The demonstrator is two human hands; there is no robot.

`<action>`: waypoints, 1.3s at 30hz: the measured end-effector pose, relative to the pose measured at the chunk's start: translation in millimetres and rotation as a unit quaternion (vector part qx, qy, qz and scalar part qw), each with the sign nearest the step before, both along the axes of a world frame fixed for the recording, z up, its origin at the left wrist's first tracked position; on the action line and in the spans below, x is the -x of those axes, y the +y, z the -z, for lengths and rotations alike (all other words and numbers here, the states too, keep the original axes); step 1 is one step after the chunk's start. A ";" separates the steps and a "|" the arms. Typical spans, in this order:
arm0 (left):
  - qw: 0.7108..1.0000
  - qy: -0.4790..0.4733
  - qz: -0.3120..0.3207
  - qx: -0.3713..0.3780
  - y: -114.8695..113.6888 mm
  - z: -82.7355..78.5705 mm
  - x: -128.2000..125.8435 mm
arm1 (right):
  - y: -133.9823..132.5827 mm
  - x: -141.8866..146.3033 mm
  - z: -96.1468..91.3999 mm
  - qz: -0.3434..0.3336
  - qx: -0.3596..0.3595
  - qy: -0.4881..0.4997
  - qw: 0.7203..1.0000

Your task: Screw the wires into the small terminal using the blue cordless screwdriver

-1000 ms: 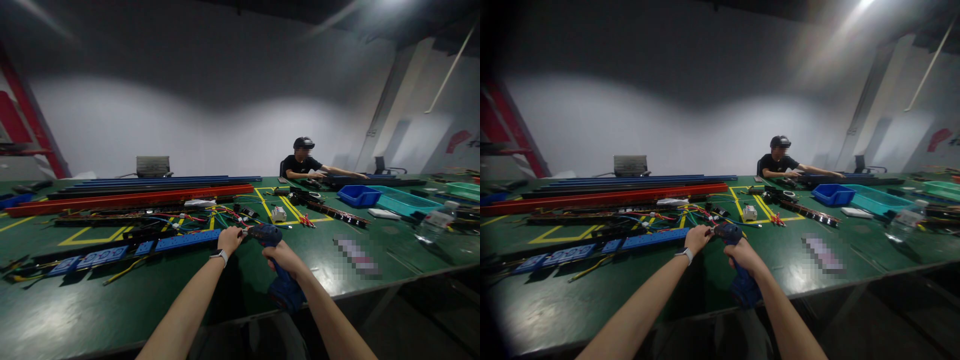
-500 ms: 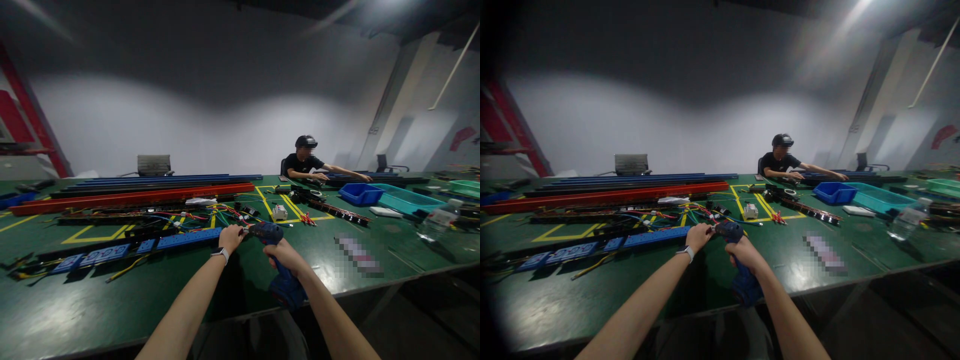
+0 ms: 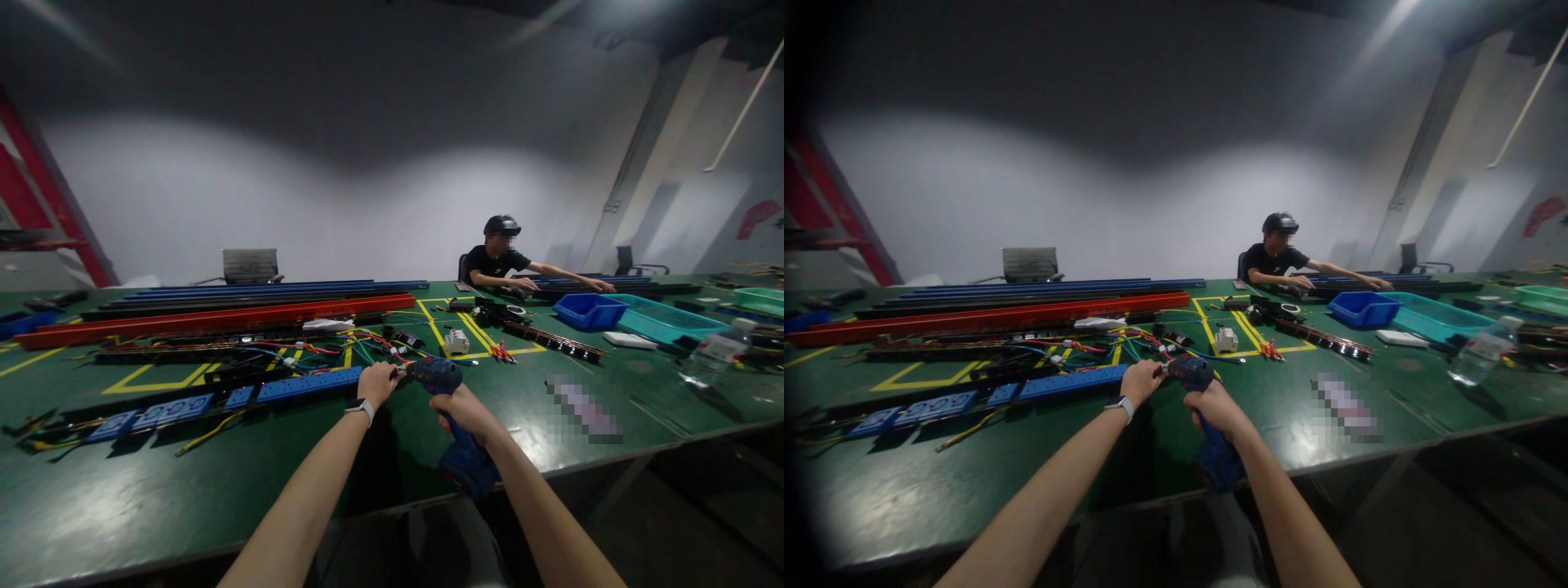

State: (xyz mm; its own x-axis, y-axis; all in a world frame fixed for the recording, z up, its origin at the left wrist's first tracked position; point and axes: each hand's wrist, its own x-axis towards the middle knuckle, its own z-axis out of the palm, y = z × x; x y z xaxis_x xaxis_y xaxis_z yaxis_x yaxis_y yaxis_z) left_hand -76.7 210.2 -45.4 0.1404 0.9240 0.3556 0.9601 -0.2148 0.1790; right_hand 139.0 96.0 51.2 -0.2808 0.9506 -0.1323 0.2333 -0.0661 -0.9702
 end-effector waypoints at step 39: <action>1.000 0.003 -0.003 0.004 -1.4 -1.7 -0.5 | 0.2 -0.7 -0.3 -0.006 -0.007 -0.008 1.000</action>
